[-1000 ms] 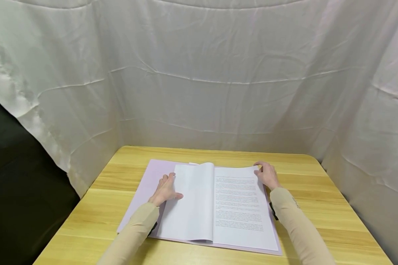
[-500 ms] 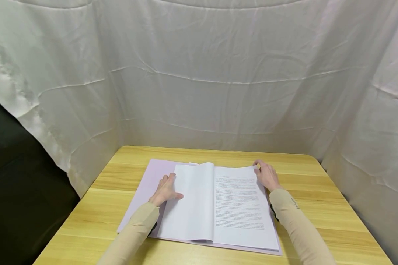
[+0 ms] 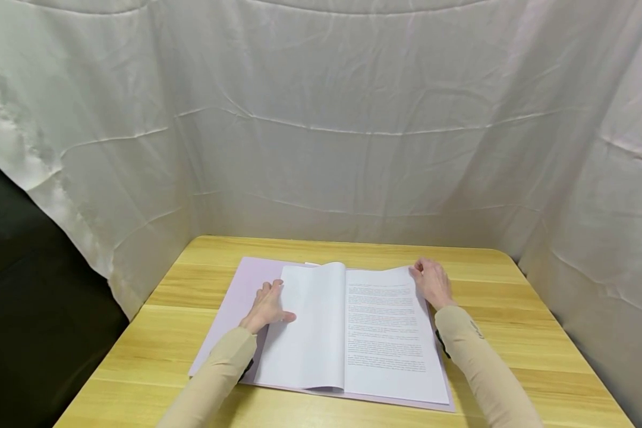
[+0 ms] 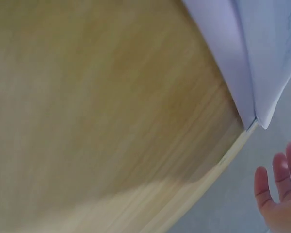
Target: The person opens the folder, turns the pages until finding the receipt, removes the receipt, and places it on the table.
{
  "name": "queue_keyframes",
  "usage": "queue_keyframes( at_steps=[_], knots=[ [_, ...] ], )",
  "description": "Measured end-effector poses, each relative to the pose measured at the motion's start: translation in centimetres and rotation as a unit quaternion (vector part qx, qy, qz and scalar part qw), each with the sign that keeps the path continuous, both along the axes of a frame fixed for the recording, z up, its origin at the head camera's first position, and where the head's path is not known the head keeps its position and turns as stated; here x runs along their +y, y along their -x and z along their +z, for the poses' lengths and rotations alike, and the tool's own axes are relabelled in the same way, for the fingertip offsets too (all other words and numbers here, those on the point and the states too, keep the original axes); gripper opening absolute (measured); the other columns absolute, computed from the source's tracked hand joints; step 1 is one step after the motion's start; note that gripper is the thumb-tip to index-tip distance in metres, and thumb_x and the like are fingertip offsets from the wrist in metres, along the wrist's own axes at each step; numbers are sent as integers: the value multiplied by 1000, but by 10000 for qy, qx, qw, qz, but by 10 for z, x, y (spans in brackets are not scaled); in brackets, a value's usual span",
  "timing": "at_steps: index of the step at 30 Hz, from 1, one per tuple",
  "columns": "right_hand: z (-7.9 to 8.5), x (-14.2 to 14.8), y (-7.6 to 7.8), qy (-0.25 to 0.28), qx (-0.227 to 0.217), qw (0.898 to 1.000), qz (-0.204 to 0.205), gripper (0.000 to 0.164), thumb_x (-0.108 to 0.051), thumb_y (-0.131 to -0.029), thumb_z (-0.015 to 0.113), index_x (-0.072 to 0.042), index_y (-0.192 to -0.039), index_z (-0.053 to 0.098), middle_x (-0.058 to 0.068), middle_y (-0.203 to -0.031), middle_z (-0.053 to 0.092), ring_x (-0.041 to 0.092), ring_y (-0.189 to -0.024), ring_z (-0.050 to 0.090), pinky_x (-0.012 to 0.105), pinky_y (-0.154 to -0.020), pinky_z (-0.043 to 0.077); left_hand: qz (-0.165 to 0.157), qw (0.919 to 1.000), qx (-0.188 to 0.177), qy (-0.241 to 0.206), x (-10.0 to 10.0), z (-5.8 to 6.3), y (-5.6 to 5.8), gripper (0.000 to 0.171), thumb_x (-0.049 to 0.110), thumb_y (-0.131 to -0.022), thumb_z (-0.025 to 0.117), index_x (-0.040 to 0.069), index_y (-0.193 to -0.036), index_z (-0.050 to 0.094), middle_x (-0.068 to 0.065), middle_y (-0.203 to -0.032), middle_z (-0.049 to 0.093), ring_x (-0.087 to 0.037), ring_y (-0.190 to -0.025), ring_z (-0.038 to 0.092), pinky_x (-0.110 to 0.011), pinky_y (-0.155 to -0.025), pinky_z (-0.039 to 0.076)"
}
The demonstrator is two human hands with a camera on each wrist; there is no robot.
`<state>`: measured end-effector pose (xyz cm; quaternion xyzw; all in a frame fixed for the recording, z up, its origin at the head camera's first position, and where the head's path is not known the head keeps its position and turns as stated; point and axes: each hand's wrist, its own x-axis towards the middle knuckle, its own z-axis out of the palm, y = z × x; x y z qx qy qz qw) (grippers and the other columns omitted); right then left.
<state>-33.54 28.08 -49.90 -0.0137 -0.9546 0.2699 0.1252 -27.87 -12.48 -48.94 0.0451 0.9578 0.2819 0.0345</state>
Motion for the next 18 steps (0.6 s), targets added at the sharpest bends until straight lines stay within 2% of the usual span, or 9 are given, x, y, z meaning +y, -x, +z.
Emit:
queue_keyframes(
  at_steps=[4, 6, 8, 10, 12, 14, 16, 18],
  knots=[
    [2, -1, 0, 120, 10, 9999, -24, 25, -24, -102, 57, -1, -98, 64, 19, -97, 63, 33, -90, 54, 38, -75, 40, -5, 10000, 87, 27, 1, -1, 1, 95, 19, -68, 93, -6, -145, 42, -31, -124, 50, -33, -96, 46, -46, -87, 47],
    [3, -2, -1, 313, -33, 9995, 8, 29, -26, -103, 57, 1, -102, 67, 20, -99, 66, 33, -90, 55, 37, -76, 41, -10, 10000, 89, 8, 1, 0, 2, 96, 20, -68, 93, -6, -145, 42, -32, -125, 49, -33, -97, 45, -45, -87, 46],
    [4, -3, -3, 559, -191, 9982, 108, 37, -30, -104, 54, 4, -113, 67, 25, -106, 67, 35, -94, 58, 39, -79, 45, -28, 10000, 70, -50, 1, 1, 1, 96, 20, -69, 93, -6, -145, 41, -32, -127, 48, -34, -97, 45, -46, -88, 45],
    [5, -5, -5, 823, -453, 9952, 256, 50, -36, -104, 53, 7, -128, 61, 30, -122, 64, 41, -106, 61, 46, -90, 50, -68, 9998, 46, -167, 0, 1, 1, 96, 19, -69, 92, -6, -146, 40, -33, -128, 47, -36, -100, 45, -48, -91, 44],
    [7, -6, -8, 1113, -775, 9897, 466, 63, -43, -103, 53, 8, -141, 50, 33, -138, 55, 45, -121, 58, 52, -101, 49, -106, 9994, 29, -319, -1, 1, 1, 96, 19, -71, 91, -6, -146, 39, -34, -131, 46, -38, -105, 45, -51, -96, 43],
    [9, -7, -11, 1352, -1018, 9833, 672, 73, -49, -102, 53, 6, -148, 41, 33, -147, 47, 46, -129, 54, 55, -106, 48, -150, 9985, 50, -516, -2, 2, 1, 95, 19, -72, 90, -7, -147, 38, -35, -133, 44, -41, -110, 44, -55, -102, 40],
    [12, -7, -15, 1599, -1161, 9766, 852, 74, -51, -101, 53, 3, -150, 40, 31, -148, 47, 44, -127, 57, 51, -104, 51, -179, 9976, 76, -669, -2, 3, 1, 94, 20, -74, 89, -7, -148, 36, -35, -135, 43, -43, -115, 43, -57, -106, 38],
    [15, -6, -18, 1863, -1268, 9686, 1053, 71, -51, -101, 53, 0, -150, 41, 30, -143, 53, 40, -116, 63, 45, -94, 57, -189, 9966, 95, -800, -2, 4, 1, 94, 21, -75, 88, -7, -148, 35, -35, -135, 43, -44, -118, 42, -59, -108, 37]
  ],
)
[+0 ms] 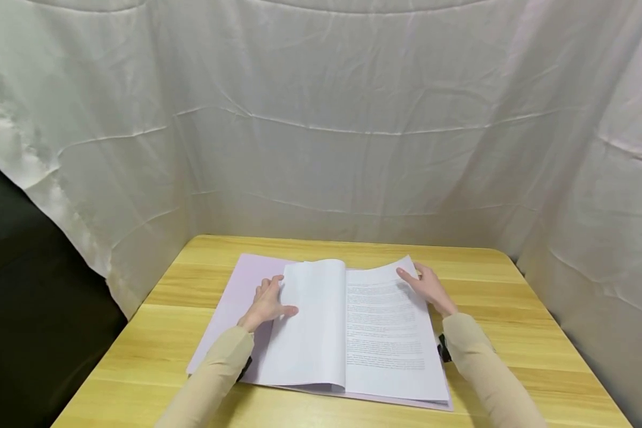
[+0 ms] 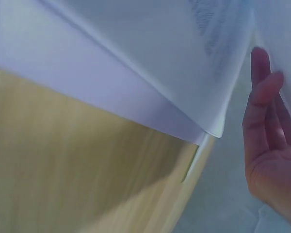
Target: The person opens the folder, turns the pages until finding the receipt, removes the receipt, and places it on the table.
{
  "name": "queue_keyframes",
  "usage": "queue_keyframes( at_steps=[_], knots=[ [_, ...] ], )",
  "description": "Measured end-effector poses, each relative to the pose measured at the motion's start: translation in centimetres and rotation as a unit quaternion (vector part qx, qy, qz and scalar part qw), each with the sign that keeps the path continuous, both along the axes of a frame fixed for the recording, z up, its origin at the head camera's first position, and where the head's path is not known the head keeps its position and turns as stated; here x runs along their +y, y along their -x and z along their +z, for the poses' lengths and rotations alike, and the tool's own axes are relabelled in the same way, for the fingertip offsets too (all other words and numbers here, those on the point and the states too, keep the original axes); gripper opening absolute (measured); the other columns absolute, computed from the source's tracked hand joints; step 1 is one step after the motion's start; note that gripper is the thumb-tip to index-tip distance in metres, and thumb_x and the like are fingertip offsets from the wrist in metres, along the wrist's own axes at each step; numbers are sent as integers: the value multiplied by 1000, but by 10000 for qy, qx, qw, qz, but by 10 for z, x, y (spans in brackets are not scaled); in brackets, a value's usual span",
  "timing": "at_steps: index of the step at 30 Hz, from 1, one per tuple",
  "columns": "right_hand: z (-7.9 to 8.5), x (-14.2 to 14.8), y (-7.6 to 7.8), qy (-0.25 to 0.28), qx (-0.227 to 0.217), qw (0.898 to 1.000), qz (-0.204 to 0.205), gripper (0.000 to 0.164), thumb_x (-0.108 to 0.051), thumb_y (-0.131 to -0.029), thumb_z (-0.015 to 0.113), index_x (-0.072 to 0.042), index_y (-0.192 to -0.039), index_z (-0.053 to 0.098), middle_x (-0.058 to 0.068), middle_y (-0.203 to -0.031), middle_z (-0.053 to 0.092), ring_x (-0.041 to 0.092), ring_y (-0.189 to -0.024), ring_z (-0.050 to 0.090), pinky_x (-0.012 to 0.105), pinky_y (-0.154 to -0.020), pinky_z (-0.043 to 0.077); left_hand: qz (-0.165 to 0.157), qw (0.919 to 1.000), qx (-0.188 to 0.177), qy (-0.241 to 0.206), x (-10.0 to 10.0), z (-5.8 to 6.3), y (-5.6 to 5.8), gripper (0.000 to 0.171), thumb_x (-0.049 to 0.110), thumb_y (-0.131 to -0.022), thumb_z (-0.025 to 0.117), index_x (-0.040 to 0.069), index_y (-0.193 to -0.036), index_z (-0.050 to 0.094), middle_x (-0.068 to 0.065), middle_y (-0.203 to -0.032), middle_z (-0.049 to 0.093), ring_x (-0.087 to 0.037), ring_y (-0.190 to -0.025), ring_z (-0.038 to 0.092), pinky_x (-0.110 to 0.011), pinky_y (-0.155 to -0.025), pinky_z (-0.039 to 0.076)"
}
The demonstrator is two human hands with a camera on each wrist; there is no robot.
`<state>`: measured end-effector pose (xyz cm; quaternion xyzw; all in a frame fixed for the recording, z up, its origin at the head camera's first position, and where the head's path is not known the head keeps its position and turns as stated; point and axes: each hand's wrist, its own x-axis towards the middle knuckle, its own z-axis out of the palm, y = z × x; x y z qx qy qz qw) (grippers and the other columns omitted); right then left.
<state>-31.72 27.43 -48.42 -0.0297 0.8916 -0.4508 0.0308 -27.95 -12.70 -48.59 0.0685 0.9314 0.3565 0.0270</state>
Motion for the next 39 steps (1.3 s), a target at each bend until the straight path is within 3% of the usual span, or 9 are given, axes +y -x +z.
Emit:
queue_keyframes(
  at_steps=[3, 8, 13, 18, 21, 25, 31, 39],
  knots=[
    [5, 1, -4, 325, -148, 9991, 221, 69, -50, -102, 51, -4, -152, 39, 30, -138, 57, 34, -104, 68, 37, -80, 60, -20, 9999, 7, -118, 1, 1, -1, 94, 22, -76, 88, -6, -148, 35, -34, -133, 43, -45, -118, 42, -59, -107, 38],
    [13, 3, -10, 772, -532, 9943, 516, 76, -54, -103, 45, -6, -159, 25, 31, -144, 50, 26, -103, 67, 34, -79, 59, 3, 9997, -50, -250, 4, 3, -2, 93, 24, -78, 87, -4, -150, 34, -31, -132, 43, -43, -119, 42, -60, -107, 39],
    [20, 2, -17, 1515, -941, 9795, 934, 74, -57, -105, 35, -15, -162, 14, 30, -131, 57, 23, -92, 71, 40, -75, 61, 55, 9993, -70, -372, 7, 6, -3, 93, 22, -79, 87, -4, -150, 33, -32, -134, 43, -45, -124, 41, -61, -108, 39],
    [26, -1, -22, 2042, -1125, 9642, 1266, 70, -57, -106, 26, -20, -163, 9, 17, -115, 64, 20, -88, 70, 38, -72, 60, 23, 9981, -134, -608, 9, 8, -5, 93, 22, -80, 86, -4, -151, 32, -32, -140, 41, -47, -131, 38, -61, -110, 38],
    [30, -4, -26, 2180, -1190, 9593, 1345, 69, -59, -106, 22, -18, -161, 13, 9, -105, 66, 17, -84, 69, 34, -68, 58, -28, 9977, -116, -665, 11, 9, -6, 93, 23, -80, 86, -4, -150, 32, -32, -139, 42, -46, -130, 39, -61, -109, 40],
    [36, -10, -29, 2326, -1289, 9516, 1542, 74, -62, -105, 16, -8, -155, 20, 4, -95, 70, 14, -78, 69, 30, -63, 57, -92, 9974, -75, -717, 12, 10, -7, 93, 24, -79, 86, -5, -150, 34, -32, -137, 45, -45, -128, 43, -59, -106, 43],
    [42, -17, -34, 2486, -1250, 9405, 1950, 70, -61, -105, 11, -22, -162, 0, 9, -100, 72, 18, -80, 72, 35, -65, 60, -193, 9956, -120, -907, 16, 15, -9, 93, 27, -80, 86, -4, -150, 34, -30, -136, 46, -44, -127, 45, -59, -103, 44],
    [48, -29, -40, 2393, -1169, 9421, 2038, 71, -64, -103, 11, -28, -162, -4, 22, -111, 70, 22, -81, 74, 35, -63, 61, -315, 9908, -228, -1299, 22, 21, -11, 94, 31, -81, 85, -1, -153, 32, -28, -139, 46, -42, -133, 44, -58, -108, 43]
  ],
)
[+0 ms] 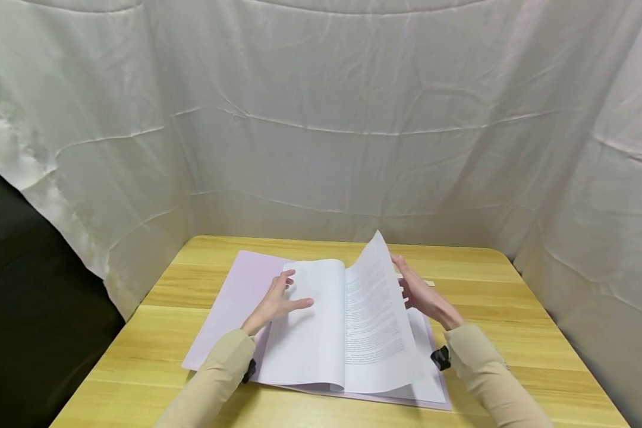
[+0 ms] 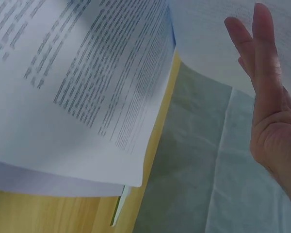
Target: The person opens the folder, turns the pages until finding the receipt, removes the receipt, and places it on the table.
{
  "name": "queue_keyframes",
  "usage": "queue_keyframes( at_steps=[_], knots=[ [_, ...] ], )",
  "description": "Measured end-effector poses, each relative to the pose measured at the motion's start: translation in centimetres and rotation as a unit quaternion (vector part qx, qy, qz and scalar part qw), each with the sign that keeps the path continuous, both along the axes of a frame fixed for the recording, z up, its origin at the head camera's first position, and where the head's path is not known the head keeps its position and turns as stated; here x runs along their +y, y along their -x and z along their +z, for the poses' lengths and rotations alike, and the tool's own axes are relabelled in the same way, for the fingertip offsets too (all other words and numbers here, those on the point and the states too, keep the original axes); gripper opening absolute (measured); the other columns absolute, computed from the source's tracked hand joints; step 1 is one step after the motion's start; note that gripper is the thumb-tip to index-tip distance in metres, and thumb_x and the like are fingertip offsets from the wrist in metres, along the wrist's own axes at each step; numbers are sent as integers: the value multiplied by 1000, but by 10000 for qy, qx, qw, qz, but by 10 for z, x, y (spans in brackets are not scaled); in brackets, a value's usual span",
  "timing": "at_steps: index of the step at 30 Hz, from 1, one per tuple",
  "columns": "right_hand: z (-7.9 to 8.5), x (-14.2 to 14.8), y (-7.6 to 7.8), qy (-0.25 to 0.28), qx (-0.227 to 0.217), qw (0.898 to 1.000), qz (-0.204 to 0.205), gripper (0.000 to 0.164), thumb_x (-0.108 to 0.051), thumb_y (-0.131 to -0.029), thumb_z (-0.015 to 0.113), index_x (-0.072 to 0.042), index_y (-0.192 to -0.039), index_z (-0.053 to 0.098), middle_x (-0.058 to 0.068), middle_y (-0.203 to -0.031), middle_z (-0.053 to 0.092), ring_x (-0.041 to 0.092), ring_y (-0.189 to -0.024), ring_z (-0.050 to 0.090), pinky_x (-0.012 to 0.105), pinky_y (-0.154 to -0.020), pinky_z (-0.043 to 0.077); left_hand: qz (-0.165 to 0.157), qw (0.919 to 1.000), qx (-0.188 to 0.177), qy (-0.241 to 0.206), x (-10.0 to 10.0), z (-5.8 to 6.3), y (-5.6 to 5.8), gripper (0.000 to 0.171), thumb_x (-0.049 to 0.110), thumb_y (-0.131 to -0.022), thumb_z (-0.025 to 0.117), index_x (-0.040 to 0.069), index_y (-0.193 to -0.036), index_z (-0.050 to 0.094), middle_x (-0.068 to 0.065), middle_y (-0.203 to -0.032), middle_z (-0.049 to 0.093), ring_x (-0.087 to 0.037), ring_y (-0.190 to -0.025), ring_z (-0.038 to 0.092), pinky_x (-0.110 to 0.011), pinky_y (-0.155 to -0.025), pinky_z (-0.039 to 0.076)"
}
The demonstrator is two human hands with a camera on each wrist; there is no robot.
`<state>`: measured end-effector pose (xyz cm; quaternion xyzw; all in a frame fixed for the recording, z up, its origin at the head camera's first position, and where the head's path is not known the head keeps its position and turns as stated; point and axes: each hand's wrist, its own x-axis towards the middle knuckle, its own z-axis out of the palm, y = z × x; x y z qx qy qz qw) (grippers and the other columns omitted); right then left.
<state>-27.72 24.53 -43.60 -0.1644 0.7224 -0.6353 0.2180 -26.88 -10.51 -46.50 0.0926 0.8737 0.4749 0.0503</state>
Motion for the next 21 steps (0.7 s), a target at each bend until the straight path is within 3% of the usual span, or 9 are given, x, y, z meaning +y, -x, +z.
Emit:
queue_keyframes(
  at_steps=[5, 10, 14, 21],
  knots=[
    [5, -8, -4, -121, 26, 9999, 39, 68, -63, -103, 8, -32, -162, -4, 38, -142, 50, 27, -89, 76, 38, -70, 63, -165, 9989, -185, -396, 6, 4, -1, 94, 34, -82, 84, 3, -154, 32, -26, -144, 46, -44, -138, 43, -59, -114, 39],
    [3, -13, -4, -117, 52, 9998, 147, 62, -58, -106, 8, -35, -162, -3, 36, -159, 27, 44, -111, 69, 55, -83, 61, -439, 9928, -587, -944, 11, 10, 0, 92, 35, -86, 80, 6, -157, 28, -24, -151, 44, -45, -143, 39, -59, -119, 34],
    [0, -17, -4, -4, -4, 9996, 279, 59, -55, -107, 8, -37, -162, -4, 31, -160, 27, 54, -120, 61, 59, -86, 58, -642, 9833, -882, -1456, 17, 13, 0, 86, 31, -90, 76, 6, -157, 27, -24, -151, 44, -41, -144, 41, -57, -119, 35],
    [1, -22, -6, 0, 49, 9994, 329, 60, -55, -107, 9, -34, -162, -4, 31, -160, 30, 52, -118, 62, 66, -88, 54, -939, 9721, -1050, -1877, 28, 15, 2, 75, 26, -98, 67, 4, -156, 26, -24, -148, 49, -37, -140, 48, -49, -118, 40]
  ],
)
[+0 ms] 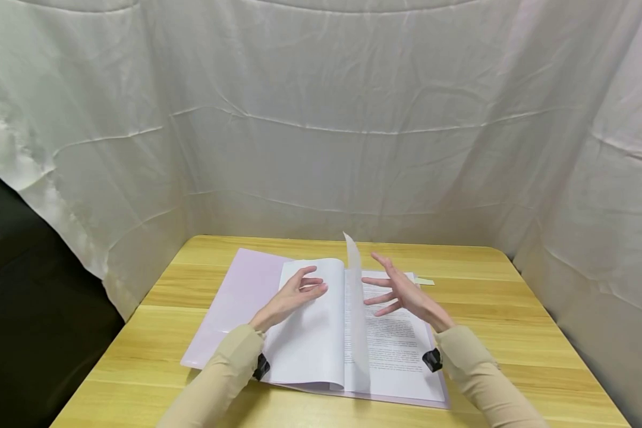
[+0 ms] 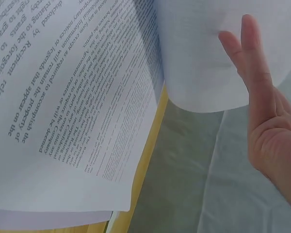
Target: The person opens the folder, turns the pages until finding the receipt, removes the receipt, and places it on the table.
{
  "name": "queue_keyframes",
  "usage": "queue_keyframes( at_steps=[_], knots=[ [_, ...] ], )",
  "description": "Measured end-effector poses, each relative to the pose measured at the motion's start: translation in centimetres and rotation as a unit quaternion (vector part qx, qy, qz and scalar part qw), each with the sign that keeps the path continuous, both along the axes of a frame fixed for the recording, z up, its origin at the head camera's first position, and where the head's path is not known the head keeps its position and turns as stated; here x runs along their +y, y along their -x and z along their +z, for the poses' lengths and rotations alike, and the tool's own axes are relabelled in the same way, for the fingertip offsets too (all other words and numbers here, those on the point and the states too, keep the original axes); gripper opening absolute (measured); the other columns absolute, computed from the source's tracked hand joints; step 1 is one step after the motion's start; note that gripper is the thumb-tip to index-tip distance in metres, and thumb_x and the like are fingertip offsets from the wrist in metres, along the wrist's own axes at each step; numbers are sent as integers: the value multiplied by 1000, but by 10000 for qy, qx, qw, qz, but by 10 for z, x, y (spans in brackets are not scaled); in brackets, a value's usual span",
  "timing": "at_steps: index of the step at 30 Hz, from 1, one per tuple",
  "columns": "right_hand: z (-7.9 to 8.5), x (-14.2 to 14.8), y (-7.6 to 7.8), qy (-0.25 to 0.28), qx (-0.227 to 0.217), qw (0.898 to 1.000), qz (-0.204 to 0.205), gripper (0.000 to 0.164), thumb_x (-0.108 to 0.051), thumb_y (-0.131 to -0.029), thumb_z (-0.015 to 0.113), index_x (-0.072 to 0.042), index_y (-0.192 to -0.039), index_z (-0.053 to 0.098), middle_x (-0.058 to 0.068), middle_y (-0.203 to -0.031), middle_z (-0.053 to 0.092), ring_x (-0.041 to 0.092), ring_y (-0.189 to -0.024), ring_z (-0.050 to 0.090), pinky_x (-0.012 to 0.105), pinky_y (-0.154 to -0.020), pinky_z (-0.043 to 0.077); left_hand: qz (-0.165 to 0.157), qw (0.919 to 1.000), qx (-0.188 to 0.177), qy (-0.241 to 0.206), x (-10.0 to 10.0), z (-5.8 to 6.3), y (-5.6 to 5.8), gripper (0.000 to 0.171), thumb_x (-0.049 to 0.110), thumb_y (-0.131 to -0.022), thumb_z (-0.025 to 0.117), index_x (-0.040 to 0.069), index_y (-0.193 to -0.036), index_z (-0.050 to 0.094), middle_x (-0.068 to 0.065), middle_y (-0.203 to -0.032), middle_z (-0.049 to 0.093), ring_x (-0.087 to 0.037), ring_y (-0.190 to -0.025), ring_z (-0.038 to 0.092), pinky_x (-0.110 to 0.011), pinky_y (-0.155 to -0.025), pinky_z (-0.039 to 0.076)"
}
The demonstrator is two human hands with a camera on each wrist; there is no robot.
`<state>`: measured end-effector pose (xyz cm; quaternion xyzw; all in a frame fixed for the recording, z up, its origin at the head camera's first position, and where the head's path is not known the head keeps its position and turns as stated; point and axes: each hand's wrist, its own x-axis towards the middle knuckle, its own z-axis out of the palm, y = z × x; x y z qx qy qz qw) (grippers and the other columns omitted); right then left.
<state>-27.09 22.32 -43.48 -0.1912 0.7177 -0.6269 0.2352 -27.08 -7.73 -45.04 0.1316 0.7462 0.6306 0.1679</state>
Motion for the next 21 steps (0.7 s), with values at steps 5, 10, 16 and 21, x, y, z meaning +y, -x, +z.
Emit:
queue_keyframes(
  at_steps=[5, 10, 16, 21],
  knots=[
    [-1, -4, 1, -65, 3, 10000, -59, 59, -53, -108, 11, -33, -163, -1, 30, -159, 31, 50, -116, 64, 65, -87, 54, -244, 9989, -128, -367, 7, 1, 3, 70, 22, -102, 60, 1, -157, 22, -28, -149, 47, -39, -139, 49, -49, -119, 40],
    [-3, -9, 2, -171, -31, 9998, -115, 58, -53, -108, 13, -34, -162, 3, 27, -159, 35, 47, -115, 66, 61, -85, 57, -262, 9974, -380, -560, 13, 3, 5, 72, 24, -102, 60, 5, -159, 19, -29, -152, 43, -41, -143, 43, -57, -120, 34],
    [-4, -13, 0, -236, -63, 9996, -133, 57, -54, -108, 14, -37, -162, 5, 25, -159, 37, 46, -115, 67, 61, -84, 57, 26, 9983, -396, -418, 17, 4, 5, 80, 27, -97, 67, 7, -159, 20, -27, -146, 49, -34, -129, 57, -58, -114, 40],
    [-6, -14, -1, -265, 28, 9996, -107, 54, -51, -109, 13, -38, -162, 7, 23, -158, 39, 45, -116, 66, 59, -84, 58, 377, 9973, -399, -492, 17, 4, 5, 81, 13, -92, 72, 6, -157, 23, -28, -141, 55, -24, -107, 68, -42, -94, 58]
  ],
)
